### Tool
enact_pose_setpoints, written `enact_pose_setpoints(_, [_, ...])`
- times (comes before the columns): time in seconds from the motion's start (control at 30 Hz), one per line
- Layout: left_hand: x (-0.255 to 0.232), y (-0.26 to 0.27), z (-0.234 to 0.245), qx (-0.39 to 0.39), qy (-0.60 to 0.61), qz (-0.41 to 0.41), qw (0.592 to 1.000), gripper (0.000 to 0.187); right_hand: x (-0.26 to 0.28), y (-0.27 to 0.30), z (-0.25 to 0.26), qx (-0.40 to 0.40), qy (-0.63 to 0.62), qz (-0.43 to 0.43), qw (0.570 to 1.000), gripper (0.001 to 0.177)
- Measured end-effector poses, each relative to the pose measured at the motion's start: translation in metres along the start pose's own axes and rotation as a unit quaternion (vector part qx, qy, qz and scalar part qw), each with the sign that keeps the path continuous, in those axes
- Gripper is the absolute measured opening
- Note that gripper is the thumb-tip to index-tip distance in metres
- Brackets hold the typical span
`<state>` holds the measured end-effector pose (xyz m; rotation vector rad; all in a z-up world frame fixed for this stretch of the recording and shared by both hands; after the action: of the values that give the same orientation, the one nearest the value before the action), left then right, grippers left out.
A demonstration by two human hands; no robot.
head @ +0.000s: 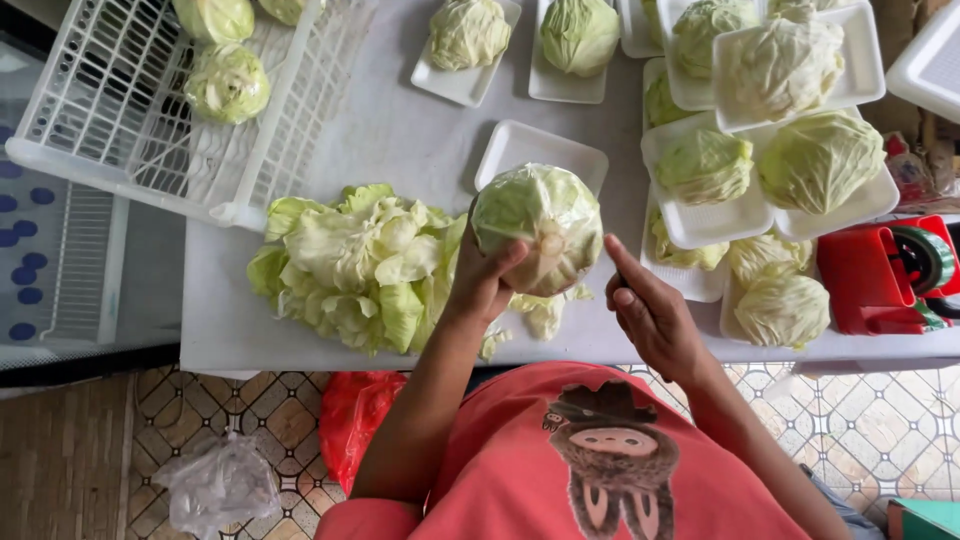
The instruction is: Peeling outer leaves from cabbages and placing them on foam trays for packaging
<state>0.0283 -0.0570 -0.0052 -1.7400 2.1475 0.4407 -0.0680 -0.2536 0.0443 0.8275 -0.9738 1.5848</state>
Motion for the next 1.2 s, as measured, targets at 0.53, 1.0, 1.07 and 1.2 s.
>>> enact_pose_setpoints(0.53, [-0.031, -0.003, -0.035, 0.065, -0.135, -0.054, 0.987, 0.096, 0.041, -0.03, 0.002, 0.045, 0.157, 0.029, 0.986, 0.069])
enact_pose_setpoints(1.0, [-0.004, -0.001, -0.013, 0.004, -0.125, 0.006, 0.992, 0.087, 0.009, -0.028, 0.001, -0.045, 0.254, 0.056, 0.965, 0.055])
enact_pose_setpoints(1.07, [0.003, 0.001, -0.012, -0.036, -0.115, 0.089, 0.989, 0.073, 0.005, -0.029, 0.005, -0.052, 0.265, 0.067, 0.96, 0.051])
enact_pose_setpoints(1.2, [0.009, 0.0, 0.003, -0.032, -0.13, 0.103, 0.986, 0.072, 0.01, -0.038, 0.007, -0.054, 0.232, 0.061, 0.969, 0.049])
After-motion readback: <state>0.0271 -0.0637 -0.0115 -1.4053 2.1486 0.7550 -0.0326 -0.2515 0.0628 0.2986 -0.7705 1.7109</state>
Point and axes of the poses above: each hand's wrist, its own y-axis away from the middle knuckle, its own z-axis out of the back of the hand, x = y × z, the point moved 6 cm from there along -y, towards the middle knuckle, and after that the axes turned 12 degrees about y, right-handed, at the moved point
